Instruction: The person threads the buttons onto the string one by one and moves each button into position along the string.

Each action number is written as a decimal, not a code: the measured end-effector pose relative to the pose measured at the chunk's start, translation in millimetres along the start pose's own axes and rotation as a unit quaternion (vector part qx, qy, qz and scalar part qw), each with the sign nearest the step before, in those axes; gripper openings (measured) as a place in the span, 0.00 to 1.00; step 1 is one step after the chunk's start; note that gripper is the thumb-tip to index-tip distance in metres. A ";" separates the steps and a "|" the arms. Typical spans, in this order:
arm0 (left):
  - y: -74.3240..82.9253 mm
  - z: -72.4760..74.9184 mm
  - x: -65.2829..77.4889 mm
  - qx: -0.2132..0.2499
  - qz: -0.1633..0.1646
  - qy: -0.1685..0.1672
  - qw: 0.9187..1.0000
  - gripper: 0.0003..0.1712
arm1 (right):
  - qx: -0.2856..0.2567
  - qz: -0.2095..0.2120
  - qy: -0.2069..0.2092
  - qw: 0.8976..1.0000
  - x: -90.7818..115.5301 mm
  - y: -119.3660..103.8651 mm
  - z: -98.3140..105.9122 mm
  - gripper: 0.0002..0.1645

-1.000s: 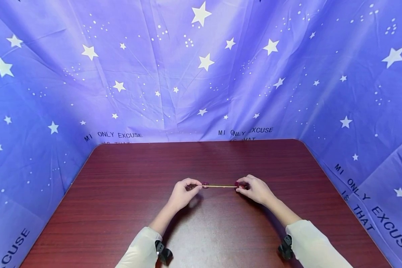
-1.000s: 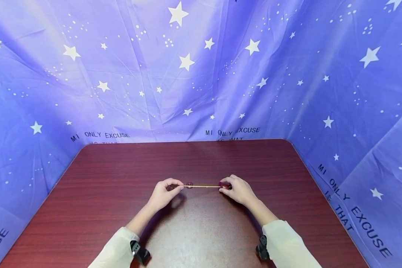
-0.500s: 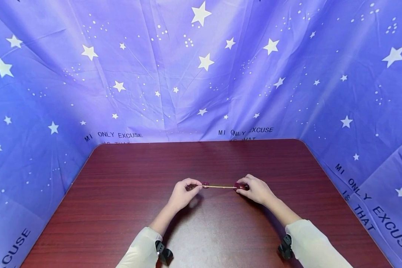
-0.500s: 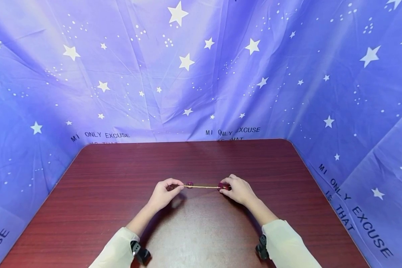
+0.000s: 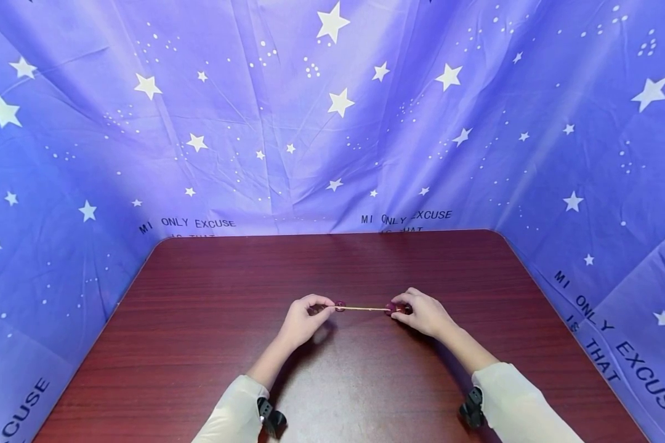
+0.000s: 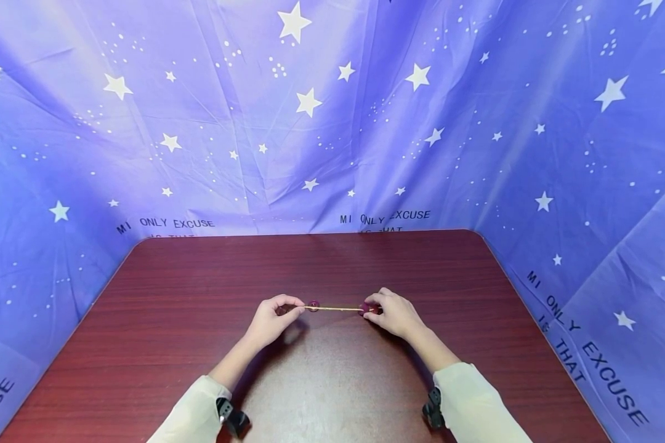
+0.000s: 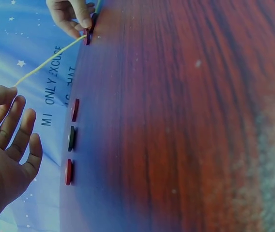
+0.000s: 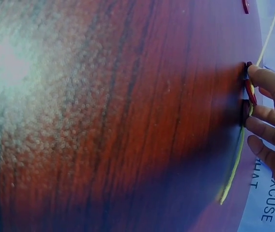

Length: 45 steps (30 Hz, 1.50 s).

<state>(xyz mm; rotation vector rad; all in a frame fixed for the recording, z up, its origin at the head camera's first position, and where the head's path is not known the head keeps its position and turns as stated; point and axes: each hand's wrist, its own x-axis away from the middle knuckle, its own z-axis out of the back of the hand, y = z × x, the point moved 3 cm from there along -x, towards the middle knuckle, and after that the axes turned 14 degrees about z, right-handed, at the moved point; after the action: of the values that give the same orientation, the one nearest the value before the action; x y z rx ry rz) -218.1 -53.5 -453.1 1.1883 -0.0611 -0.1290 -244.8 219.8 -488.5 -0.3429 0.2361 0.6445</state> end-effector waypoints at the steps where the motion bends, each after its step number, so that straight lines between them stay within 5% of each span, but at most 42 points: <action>1: -0.2 -0.3 -0.1 0.001 0.000 -0.001 1.000 0.04 | 0.000 0.000 0.001 1.000 0.1 0.2 0.1 0.15; 22: -0.2 -3.1 -2.0 0.000 -0.016 -0.002 1.000 0.04 | -0.100 0.027 0.074 0.992 -19.8 -21.7 11.9 0.15; 45: 0.8 -4.0 -1.7 0.005 -0.020 -0.008 1.000 0.04 | -0.147 0.039 0.074 0.986 -41.2 -47.9 5.5 0.15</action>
<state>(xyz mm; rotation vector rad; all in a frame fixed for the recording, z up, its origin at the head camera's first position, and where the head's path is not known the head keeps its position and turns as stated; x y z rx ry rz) -219.2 -49.3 -453.8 1.1983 -0.0528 -0.1733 -246.4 163.7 -458.9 -0.6692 0.2973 0.7328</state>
